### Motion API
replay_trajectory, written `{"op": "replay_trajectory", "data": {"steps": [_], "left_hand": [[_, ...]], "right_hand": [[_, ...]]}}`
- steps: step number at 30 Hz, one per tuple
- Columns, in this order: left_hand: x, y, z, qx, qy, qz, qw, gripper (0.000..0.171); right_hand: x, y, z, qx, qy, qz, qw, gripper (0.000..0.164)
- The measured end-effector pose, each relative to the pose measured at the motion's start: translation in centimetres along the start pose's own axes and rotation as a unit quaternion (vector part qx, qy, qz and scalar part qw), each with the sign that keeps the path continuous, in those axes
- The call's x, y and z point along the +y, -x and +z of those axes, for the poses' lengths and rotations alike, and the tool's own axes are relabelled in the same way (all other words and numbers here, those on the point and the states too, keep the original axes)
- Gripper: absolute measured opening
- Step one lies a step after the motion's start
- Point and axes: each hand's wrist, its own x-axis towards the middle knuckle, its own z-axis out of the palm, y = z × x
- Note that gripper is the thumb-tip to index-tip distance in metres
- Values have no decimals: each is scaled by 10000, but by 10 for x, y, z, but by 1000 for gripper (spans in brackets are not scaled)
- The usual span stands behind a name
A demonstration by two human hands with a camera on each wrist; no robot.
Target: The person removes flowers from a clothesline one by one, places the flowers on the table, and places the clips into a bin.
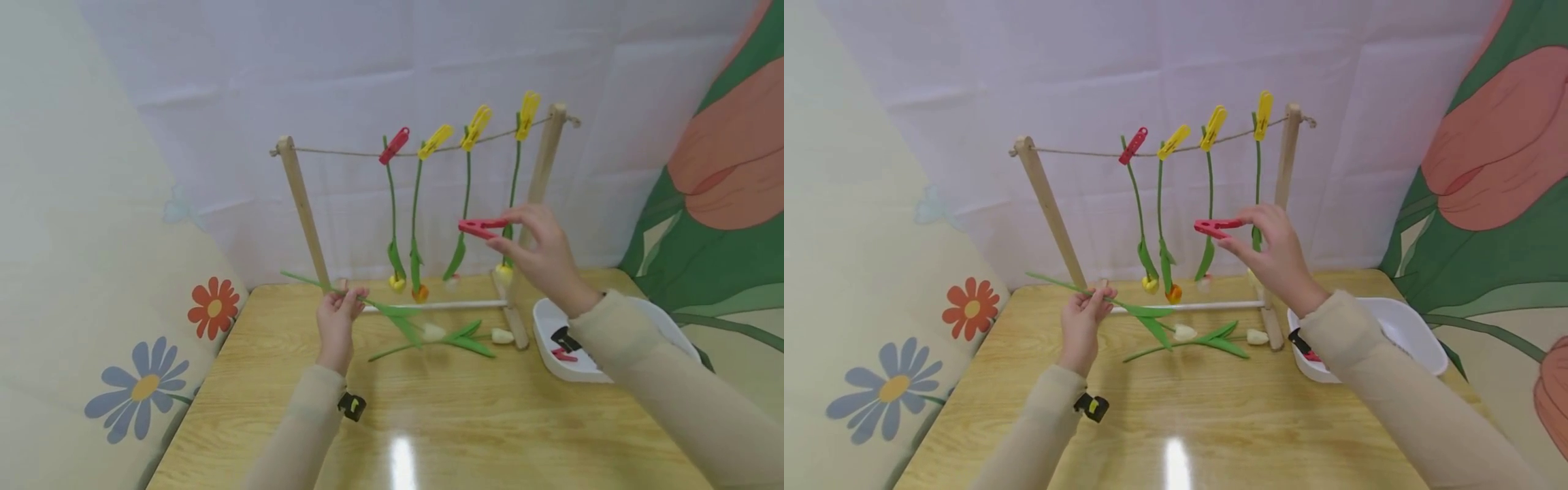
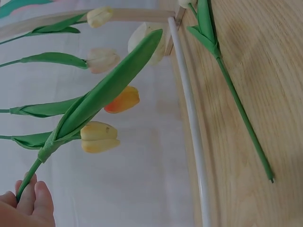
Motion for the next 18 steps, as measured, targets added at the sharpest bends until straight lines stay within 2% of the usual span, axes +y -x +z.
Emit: {"op": "replay_trajectory", "data": {"steps": [11,13,18], "left_hand": [[-8,1,-3,161,402,0,9991,4],[-9,2,-2,191,440,7,9988,4],[-11,4,-1,254,480,-53,9985,7]], "right_hand": [[3,11,-6,-121,-91,180,9997,81],[3,14,-6,-125,-126,228,9996,74],[9,22,-8,-49,-152,269,9995,68]]}}
